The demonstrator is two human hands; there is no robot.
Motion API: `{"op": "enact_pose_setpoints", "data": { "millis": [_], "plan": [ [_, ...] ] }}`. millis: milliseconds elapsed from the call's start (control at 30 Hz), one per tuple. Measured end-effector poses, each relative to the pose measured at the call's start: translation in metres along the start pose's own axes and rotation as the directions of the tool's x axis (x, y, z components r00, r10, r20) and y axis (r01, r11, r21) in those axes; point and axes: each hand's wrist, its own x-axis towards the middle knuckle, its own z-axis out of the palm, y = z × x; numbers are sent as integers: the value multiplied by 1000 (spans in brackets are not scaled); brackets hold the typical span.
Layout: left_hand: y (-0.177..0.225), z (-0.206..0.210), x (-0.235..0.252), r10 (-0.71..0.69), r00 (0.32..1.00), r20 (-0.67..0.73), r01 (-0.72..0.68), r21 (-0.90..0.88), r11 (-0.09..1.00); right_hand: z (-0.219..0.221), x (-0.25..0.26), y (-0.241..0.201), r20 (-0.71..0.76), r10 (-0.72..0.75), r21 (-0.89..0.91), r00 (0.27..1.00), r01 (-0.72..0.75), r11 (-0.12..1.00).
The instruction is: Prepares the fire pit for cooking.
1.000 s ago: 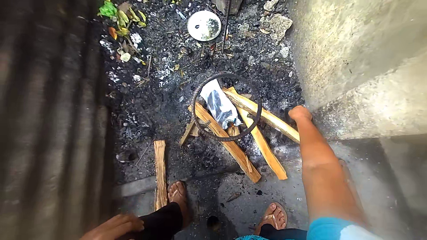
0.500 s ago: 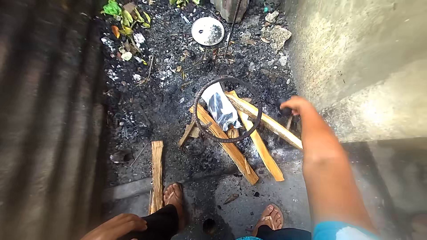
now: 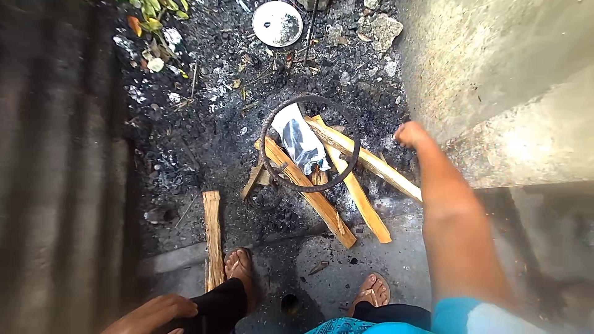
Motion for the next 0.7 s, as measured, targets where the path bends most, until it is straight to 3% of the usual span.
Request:
{"op": "enact_pose_setpoints", "data": {
  "millis": [167, 400, 500, 600, 700],
  "plan": [
    [-1, -3, 3, -3, 1000, 11, 3, 8, 1000, 67, 9, 39, 174, 177, -179, 969, -146, 973],
    [0, -3, 0, 6, 1000, 3, -6, 32, 999, 81, 4, 41, 192, 171, -480, 966, -59, 875],
    [0, 0, -5, 6, 1000, 2, -6, 29, 1000, 81, -3, 42, 179, 189, -443, 966, -93, 892],
    [-1, 5, -11, 14, 1000, -11, -14, 27, 1000, 71, -5, 45, 96, 198, -253, 975, -169, 953],
    [-5, 11, -16, 38, 999, -17, -38, 24, 999, 41, -17, 32, -66, 106, -73, 992, -110, 991]
  ]
}}
